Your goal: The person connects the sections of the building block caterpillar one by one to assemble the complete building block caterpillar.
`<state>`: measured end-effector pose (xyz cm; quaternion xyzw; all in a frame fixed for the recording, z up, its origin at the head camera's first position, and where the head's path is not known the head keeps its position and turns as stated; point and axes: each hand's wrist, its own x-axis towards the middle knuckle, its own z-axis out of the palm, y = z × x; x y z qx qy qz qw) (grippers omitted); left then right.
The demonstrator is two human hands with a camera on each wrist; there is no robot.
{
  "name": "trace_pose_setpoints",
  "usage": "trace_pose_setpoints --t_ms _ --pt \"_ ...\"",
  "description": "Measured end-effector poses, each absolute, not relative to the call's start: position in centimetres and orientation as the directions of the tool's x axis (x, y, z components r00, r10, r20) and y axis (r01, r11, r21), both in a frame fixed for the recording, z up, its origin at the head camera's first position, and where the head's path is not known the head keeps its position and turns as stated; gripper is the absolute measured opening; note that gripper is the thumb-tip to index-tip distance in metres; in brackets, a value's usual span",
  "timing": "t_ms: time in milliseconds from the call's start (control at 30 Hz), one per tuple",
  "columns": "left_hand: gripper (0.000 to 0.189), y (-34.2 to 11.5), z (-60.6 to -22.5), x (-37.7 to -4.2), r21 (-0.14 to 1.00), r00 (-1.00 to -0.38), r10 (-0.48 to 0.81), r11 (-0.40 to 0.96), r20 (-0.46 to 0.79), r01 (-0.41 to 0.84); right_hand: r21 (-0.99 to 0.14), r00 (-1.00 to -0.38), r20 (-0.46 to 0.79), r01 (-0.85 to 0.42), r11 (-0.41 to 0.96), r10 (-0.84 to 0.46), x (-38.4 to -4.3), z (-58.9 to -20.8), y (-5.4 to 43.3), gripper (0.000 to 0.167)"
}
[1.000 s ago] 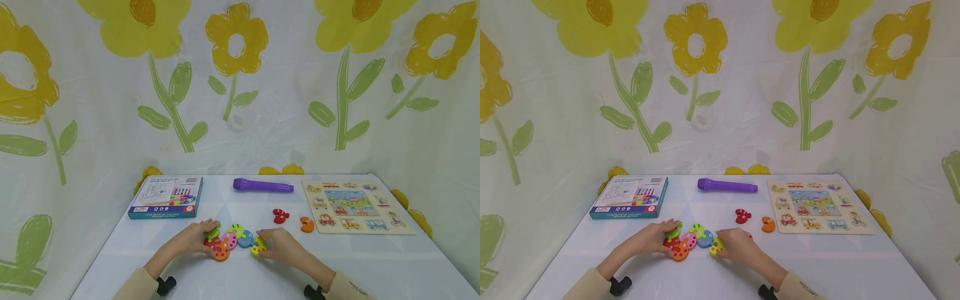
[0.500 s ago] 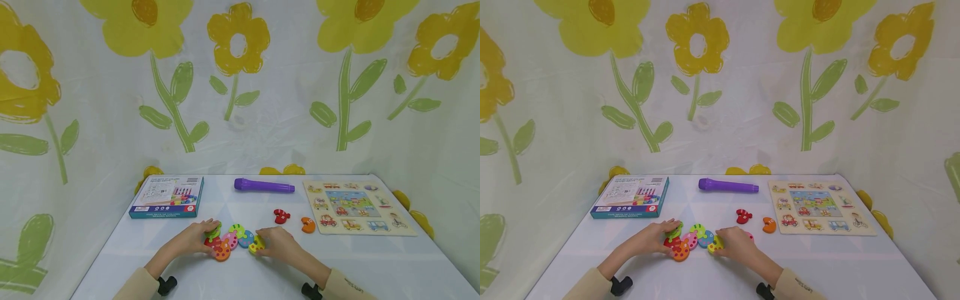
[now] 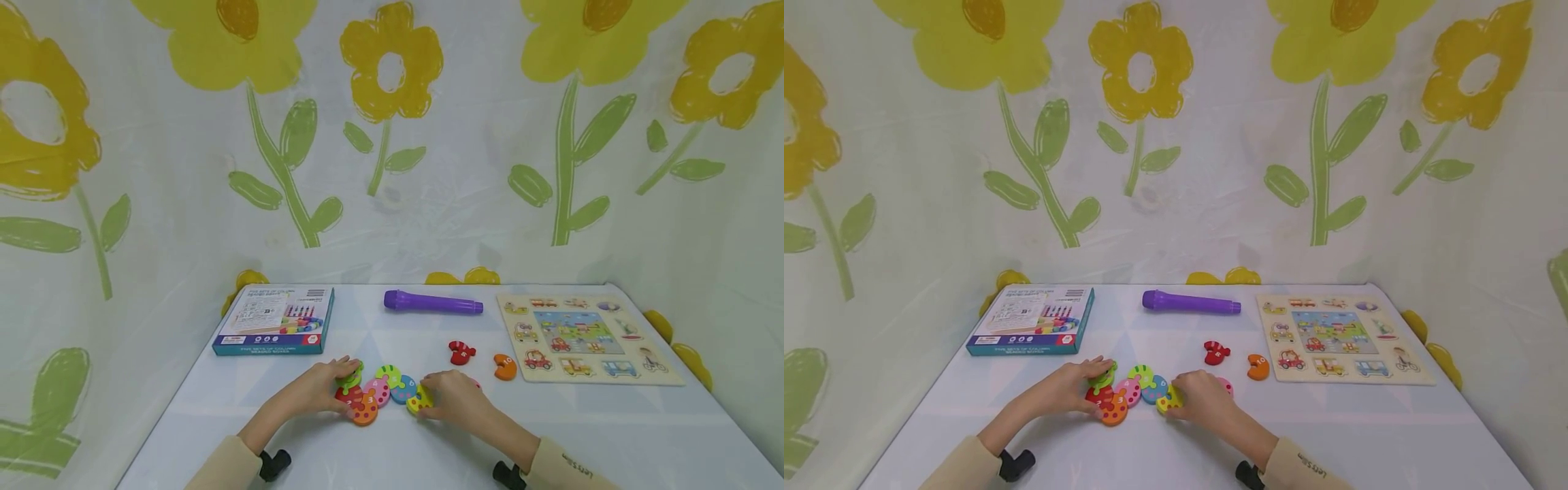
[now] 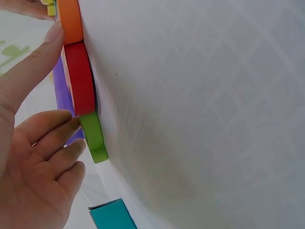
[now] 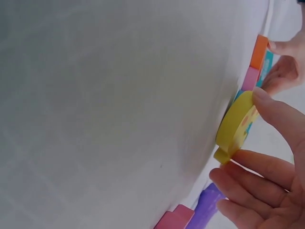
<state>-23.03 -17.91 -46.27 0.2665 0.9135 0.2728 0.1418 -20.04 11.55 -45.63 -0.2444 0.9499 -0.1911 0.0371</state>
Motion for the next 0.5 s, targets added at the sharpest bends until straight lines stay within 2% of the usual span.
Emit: trace_pose_setpoints --t_ms 267,500 --pt "0.085 -17.93 -46.27 -23.06 0.571 -0.808 0.582 0.696 -0.094 0.434 -0.382 -0.860 0.017 -0.477 0.792 -0.510 -20.26 -45.81 11.65 0.051" --pt "0.086 -17.89 -46.25 -23.10 0.570 -0.803 0.589 0.691 -0.088 0.444 -0.326 -0.855 0.005 -0.491 0.808 -0.518 -20.44 -45.49 11.08 0.047"
